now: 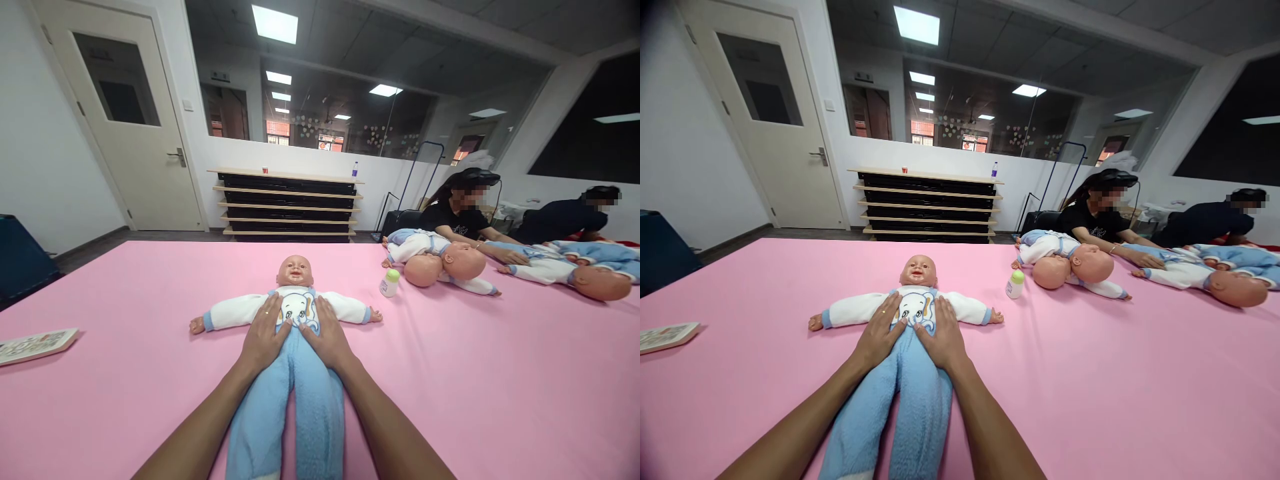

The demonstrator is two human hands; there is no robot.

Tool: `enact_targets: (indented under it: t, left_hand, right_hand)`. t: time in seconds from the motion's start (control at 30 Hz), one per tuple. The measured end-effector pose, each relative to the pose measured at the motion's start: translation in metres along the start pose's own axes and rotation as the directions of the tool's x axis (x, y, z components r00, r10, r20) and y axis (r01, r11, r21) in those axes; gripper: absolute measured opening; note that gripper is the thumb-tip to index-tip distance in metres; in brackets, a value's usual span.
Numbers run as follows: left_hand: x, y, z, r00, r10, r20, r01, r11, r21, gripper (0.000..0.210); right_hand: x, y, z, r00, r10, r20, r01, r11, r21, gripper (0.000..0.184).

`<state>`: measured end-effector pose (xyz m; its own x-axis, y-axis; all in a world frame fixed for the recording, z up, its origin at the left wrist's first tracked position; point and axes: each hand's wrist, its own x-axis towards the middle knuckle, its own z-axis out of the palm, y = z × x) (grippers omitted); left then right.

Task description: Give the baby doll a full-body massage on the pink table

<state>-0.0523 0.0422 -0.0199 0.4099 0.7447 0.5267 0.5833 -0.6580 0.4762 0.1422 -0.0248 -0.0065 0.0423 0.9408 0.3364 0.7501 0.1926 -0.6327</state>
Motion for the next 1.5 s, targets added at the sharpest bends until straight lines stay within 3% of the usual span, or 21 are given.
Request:
enact_targets:
  t: [0.2, 0.33, 0.53, 1.5]
  left_hand:
    - [0.001, 0.002, 0.0, 1.0, -0.004, -0.03, 0.003, 0.999, -0.039, 0.056]
    - [-0.001, 0.01, -0.004, 0.999, -0.017, -0.042, 0.017, 1.0, 0.018, 0.057]
    - [0.0, 0.014, -0.007, 0.998, -0.015, -0.054, 0.014, 1.0, -0.022, 0.059]
    - [0.001, 0.014, -0.008, 0.999, -0.048, -0.025, 0.046, 0.996, -0.078, 0.053]
  right_hand:
    - [0.002, 0.005, 0.003, 0.999, -0.027, -0.019, 0.027, 1.0, -0.001, 0.079]
    - [0.004, 0.012, 0.008, 0.997, -0.054, -0.063, 0.052, 0.998, -0.024, 0.079]
    - [0.006, 0.021, 0.013, 0.998, -0.054, -0.039, 0.052, 0.997, -0.064, 0.079]
    - [0.007, 0.018, 0.008, 0.999, -0.048, -0.012, 0.047, 0.996, -0.079, 0.081]
